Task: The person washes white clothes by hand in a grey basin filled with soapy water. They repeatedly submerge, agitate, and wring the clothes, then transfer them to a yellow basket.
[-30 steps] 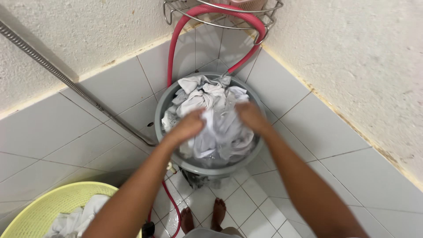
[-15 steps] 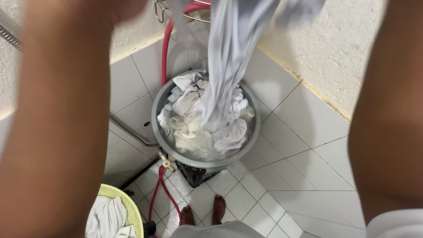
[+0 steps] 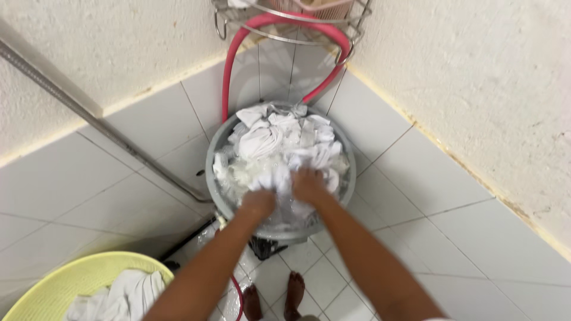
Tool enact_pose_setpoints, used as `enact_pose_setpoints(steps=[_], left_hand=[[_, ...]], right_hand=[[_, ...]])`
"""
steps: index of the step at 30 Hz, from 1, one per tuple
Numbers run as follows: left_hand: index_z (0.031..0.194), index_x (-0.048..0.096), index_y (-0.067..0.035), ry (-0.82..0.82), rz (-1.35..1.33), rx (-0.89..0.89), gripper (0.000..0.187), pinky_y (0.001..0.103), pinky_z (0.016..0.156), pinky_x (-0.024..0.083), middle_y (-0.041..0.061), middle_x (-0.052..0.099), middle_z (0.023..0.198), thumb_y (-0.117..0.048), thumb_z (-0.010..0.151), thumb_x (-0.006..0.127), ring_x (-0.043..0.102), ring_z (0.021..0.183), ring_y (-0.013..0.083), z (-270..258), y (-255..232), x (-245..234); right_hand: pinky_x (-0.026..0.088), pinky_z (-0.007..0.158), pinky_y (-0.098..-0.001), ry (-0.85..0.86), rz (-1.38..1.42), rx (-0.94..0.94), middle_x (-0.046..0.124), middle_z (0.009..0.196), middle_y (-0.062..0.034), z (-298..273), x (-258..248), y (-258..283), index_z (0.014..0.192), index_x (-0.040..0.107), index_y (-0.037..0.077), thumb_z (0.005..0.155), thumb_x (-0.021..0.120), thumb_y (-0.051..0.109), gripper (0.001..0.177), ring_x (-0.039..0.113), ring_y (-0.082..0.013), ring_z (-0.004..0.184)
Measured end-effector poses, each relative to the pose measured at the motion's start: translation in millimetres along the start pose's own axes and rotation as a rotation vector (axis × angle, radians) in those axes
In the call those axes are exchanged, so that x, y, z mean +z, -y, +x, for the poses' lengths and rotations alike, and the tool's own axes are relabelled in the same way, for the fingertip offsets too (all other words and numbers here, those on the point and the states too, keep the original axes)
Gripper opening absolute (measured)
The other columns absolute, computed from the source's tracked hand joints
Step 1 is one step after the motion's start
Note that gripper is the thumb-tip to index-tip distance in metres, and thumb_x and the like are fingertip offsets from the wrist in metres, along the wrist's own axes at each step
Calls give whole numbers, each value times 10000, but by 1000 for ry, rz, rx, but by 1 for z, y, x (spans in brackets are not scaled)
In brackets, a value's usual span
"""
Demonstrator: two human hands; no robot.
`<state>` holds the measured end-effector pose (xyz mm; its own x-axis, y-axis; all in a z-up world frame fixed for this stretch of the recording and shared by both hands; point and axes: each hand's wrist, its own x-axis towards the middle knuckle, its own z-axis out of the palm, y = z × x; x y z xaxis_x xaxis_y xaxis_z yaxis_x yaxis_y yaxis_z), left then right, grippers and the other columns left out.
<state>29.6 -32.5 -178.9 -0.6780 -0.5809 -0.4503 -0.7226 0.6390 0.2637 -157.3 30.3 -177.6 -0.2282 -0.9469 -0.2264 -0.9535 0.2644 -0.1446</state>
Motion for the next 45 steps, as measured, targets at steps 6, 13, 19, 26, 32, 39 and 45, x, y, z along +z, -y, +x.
enact_pose_setpoints(steps=[6, 13, 19, 26, 32, 39, 45], left_hand=[[1490, 502, -168, 307, -89, 205, 581, 459, 1076, 492, 161, 615, 1399, -235, 921, 602, 611, 1284, 314, -10, -21, -67], [1281, 664, -86, -292, -951, 516, 442, 391, 907, 516, 107, 704, 1157, -429, 1031, 540, 648, 1045, 231, -78, -71, -246], [1187, 602, -93, -503, -1589, 791, 251, 399, 871, 649, 36, 689, 1050, -301, 1055, 555, 704, 944, 158, -169, -69, -354], [1286, 629, -131, -276, -955, 140, 431, 410, 998, 467, 37, 661, 1234, -391, 977, 478, 600, 1148, 199, -114, 94, -201], [1520, 151, 125, -710, -717, 599, 1150, 523, 1120, 340, 317, 383, 1475, -293, 718, 862, 374, 1404, 466, -64, -9, -63], [1311, 573, 6, -552, -2546, 603, 347, 408, 1000, 574, 146, 666, 1256, -223, 1052, 547, 674, 1123, 273, -50, -65, -146], [1311, 595, -7, -361, -2565, 512, 413, 437, 958, 576, 145, 688, 1228, -262, 986, 580, 690, 1094, 284, -80, -87, -149]], right_hand=[[518, 1131, -420, 220, 375, -140, 704, 1404, -135, -31, -35, -2, 1366, 686, 180, 902, 610, 179, 471, 654, -292, 1312], [464, 1031, -420, -56, 1247, -296, 455, 1491, -50, -105, -170, 18, 1512, 332, 150, 695, 820, 146, 952, 459, -214, 1346], [561, 1008, -409, -230, 1475, 172, 712, 1231, -156, -52, -109, 33, 1350, 548, 13, 724, 792, 54, 673, 700, -292, 1130], [549, 995, -483, -100, 2332, -257, 663, 1109, -144, -33, -143, -6, 1240, 599, -55, 650, 557, -133, 596, 626, -297, 1023], [488, 1086, -499, -53, 2448, -302, 705, 1164, -163, -88, -241, 92, 1194, 642, -47, 738, 612, -93, 459, 661, -342, 1154], [440, 1176, -491, -381, 2562, -338, 659, 1329, -117, -100, -190, 89, 1318, 582, 31, 952, 691, 284, 458, 611, -285, 1283], [463, 1096, -490, -463, 2678, -106, 675, 1350, -63, -95, -146, 122, 1460, 505, 127, 840, 521, 747, 877, 606, -284, 1271]])
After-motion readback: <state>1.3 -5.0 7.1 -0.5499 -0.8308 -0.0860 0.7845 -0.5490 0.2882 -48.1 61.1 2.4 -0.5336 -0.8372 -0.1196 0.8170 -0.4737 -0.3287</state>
